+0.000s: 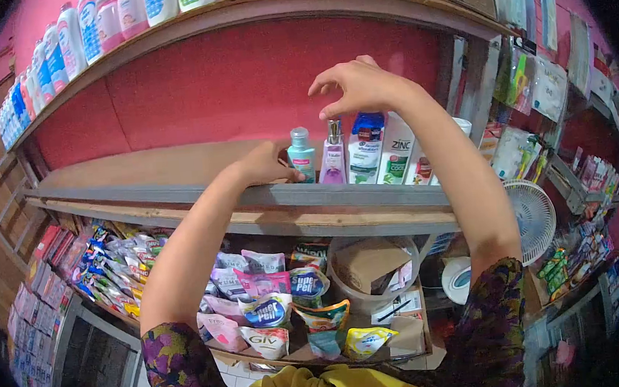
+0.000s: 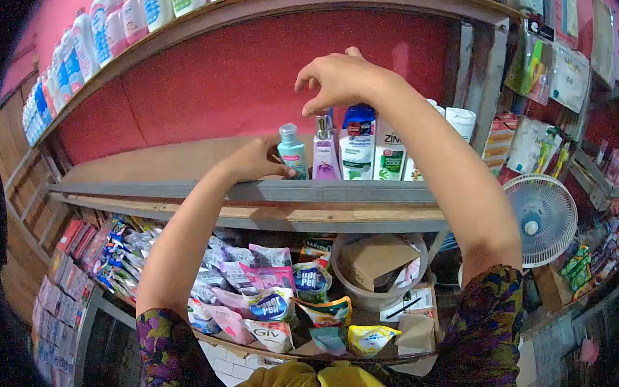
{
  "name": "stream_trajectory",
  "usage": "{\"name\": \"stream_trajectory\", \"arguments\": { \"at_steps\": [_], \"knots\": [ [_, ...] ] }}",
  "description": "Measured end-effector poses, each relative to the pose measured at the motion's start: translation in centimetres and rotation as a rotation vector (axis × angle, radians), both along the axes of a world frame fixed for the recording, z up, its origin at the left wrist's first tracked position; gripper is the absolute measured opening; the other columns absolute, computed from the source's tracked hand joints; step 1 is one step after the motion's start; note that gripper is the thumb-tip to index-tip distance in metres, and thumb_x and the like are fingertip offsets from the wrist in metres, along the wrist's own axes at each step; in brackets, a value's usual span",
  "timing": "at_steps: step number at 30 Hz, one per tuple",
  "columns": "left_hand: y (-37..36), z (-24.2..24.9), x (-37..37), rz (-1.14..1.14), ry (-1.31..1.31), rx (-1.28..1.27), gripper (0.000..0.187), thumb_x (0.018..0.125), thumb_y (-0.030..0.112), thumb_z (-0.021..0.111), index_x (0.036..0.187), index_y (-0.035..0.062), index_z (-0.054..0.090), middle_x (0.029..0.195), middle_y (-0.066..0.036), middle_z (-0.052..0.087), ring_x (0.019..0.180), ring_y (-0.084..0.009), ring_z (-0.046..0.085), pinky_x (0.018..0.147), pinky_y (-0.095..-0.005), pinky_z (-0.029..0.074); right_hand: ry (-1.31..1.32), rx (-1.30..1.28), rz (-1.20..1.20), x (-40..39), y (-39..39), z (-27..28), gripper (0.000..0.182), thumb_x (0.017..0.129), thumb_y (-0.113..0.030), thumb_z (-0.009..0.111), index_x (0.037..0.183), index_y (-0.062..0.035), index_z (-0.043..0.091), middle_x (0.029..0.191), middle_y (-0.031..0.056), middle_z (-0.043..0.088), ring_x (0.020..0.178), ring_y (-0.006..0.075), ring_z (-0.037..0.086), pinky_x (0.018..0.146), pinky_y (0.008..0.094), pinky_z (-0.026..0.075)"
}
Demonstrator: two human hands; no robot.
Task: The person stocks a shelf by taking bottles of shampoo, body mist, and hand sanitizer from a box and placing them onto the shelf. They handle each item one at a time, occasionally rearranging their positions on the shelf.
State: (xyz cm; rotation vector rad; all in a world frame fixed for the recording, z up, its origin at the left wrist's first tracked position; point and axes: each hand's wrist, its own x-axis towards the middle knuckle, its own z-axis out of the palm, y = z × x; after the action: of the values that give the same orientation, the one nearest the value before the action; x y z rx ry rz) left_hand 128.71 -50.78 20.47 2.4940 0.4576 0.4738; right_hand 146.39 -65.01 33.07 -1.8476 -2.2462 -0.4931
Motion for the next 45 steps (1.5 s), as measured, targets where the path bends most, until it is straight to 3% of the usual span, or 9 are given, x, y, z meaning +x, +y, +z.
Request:
{"name": "stream_trajectory", "arguments": {
  "at_steps": [3,4,6,22,28,34,38,41,45],
  "knots": [
    [-0.8,0.7,0.0,0.049,0.071,-0.041,0.044,0.073,0.014,0.077,0.110,0.0013,0.056,0.089,-0.012,0.067,0.081,-0.0173,0.062,0.072,-0.0331,0.048,-0.028,-0.048,-0.014,0.5,-0.3,-1.0,0.045,0.068,-0.036,0.074,0.108,-0.0155,0.066,0.102,0.0080,0.067,0.103,0.0225,0.060,0.099,0.0473,0.028],
    [-0.1,0.0,0.1,0.002,0.008,-0.052,0.043,0.071,0.021,0.079,0.103,0.0019,0.059,0.079,-0.010,0.065,0.072,-0.0172,0.061,0.064,-0.0325,0.047,-0.037,-0.078,-0.025,0.2,-0.4,-1.4,0.043,0.067,-0.034,0.075,0.105,-0.0156,0.067,0.101,0.0071,0.067,0.102,0.0223,0.060,0.100,0.0483,0.027],
    [0.0,-0.2,0.3,0.016,0.011,-0.031,0.043,0.071,0.020,0.079,0.104,0.0017,0.058,0.079,-0.010,0.065,0.071,-0.0168,0.061,0.063,-0.0318,0.047,-0.050,-0.059,-0.021,0.1,-0.2,-2.4,0.032,0.067,-0.025,0.076,0.097,-0.0164,0.070,0.092,0.0031,0.066,0.098,0.0206,0.060,0.102,0.0508,0.025],
    [-2.1,1.3,-0.3,0.089,0.035,-0.021,0.043,0.072,0.017,0.079,0.104,-0.0007,0.058,0.085,-0.013,0.066,0.077,-0.0185,0.060,0.070,-0.0335,0.047,-0.107,-0.005,0.022,0.6,0.5,-2.3,0.026,0.064,-0.022,0.078,0.090,-0.0188,0.073,0.086,-0.0007,0.064,0.095,0.0179,0.056,0.097,0.0448,0.028],
    [-0.3,0.1,0.1,-0.008,-0.003,-0.067,0.051,0.071,0.015,0.079,0.112,-0.0001,0.053,0.091,-0.013,0.067,0.084,-0.0203,0.063,0.075,-0.0336,0.049,-0.082,-0.028,-0.006,0.1,-0.2,-2.0,0.038,0.064,-0.023,0.078,0.101,-0.0187,0.069,0.095,0.0009,0.064,0.102,0.0195,0.055,0.099,0.0458,0.027],
    [0.0,0.0,0.0,-0.016,-0.024,-0.165,0.082,0.068,0.015,0.081,0.136,0.0034,0.037,0.108,-0.021,0.062,0.094,-0.0257,0.063,0.084,-0.0363,0.048,-0.068,0.088,0.031,0.4,-1.3,-2.2,0.046,0.067,-0.027,0.077,0.110,-0.0181,0.065,0.112,0.0036,0.061,0.113,0.0226,0.051,0.105,0.0485,0.022],
    [-0.3,0.4,-1.5,0.033,-0.314,-0.111,0.084,0.070,0.024,0.080,0.139,0.0059,0.034,0.121,-0.021,0.055,0.112,-0.0253,0.054,0.093,-0.0367,0.044,-0.039,0.324,0.140,-0.2,-2.9,-2.5,0.045,0.067,-0.032,0.075,0.109,-0.0189,0.065,0.115,0.0033,0.060,0.115,0.0238,0.050,0.104,0.0517,0.024],
    [-2.8,1.5,-5.4,0.194,-0.642,0.124,0.071,0.078,0.015,0.072,0.137,0.0045,0.034,0.123,-0.015,0.054,0.117,-0.0249,0.050,0.101,-0.0391,0.038,-0.044,0.485,0.217,-2.0,-5.3,-2.9,0.042,0.072,-0.036,0.072,0.110,-0.0194,0.064,0.120,0.0042,0.059,0.117,0.0234,0.049,0.103,0.0517,0.025],
    [-8.2,-2.3,-15.3,0.193,-0.851,0.220,0.049,0.081,0.017,0.067,0.125,0.0040,0.051,0.116,-0.014,0.060,0.113,-0.0236,0.055,0.096,-0.0365,0.041,0.225,0.497,0.324,-7.0,-9.8,-5.9,0.036,0.072,-0.023,0.073,0.104,-0.0102,0.066,0.116,0.0095,0.061,0.113,0.0266,0.053,0.101,0.0398,0.034]
  ]
}}
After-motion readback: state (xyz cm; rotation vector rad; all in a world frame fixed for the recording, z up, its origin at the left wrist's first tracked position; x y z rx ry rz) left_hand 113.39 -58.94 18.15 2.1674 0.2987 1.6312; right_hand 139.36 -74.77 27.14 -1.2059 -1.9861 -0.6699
